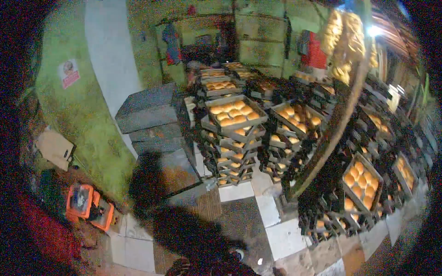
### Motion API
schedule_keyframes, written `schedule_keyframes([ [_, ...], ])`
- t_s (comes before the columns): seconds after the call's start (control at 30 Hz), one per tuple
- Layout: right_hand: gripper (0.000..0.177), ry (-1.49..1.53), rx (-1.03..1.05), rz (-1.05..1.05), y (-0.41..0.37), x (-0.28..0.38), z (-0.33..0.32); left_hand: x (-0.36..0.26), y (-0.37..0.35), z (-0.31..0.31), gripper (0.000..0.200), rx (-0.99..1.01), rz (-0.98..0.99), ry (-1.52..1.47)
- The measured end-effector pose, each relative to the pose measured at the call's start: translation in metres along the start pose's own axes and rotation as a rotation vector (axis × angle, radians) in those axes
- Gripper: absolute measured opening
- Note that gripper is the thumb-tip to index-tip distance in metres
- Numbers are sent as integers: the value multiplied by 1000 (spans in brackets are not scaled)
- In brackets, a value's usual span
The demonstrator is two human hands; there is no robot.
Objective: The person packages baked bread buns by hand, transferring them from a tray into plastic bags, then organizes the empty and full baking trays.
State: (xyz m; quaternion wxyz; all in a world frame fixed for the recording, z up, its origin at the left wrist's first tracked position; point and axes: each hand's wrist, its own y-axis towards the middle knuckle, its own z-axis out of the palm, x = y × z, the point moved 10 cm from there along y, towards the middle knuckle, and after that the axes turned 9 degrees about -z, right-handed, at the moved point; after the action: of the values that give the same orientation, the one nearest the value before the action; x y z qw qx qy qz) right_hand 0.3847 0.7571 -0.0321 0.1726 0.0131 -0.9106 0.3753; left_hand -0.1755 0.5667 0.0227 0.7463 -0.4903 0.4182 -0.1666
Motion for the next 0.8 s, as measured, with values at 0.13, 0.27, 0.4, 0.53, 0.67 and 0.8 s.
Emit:
schedule_keyframes([
  [0.13, 38, -198, -313, -451, 118, 180, -169, -25, 15, 36, 23, 11, 54, -30],
  [0.27, 32, 427, -288, -786, 140, 367, -273, -11, 37, -15, 20, -59, 75, -368],
  [0.4, 27, 663, 13, -738, 159, 455, -255, 15, 11, -57, 18, -534, 195, -420],
  [0.53, 23, 291, 113, -1135, 184, 459, -199, 93, 33, -27, 22, -69, -88, -831],
  [0.67, 27, 591, 366, -103, 230, 375, -155, 88, 36, 0, 30, -421, -266, -730],
  [0.8, 27, 502, 610, 119, 365, 313, -94, -35, 135, -3, 40, -438, -116, 100],
])
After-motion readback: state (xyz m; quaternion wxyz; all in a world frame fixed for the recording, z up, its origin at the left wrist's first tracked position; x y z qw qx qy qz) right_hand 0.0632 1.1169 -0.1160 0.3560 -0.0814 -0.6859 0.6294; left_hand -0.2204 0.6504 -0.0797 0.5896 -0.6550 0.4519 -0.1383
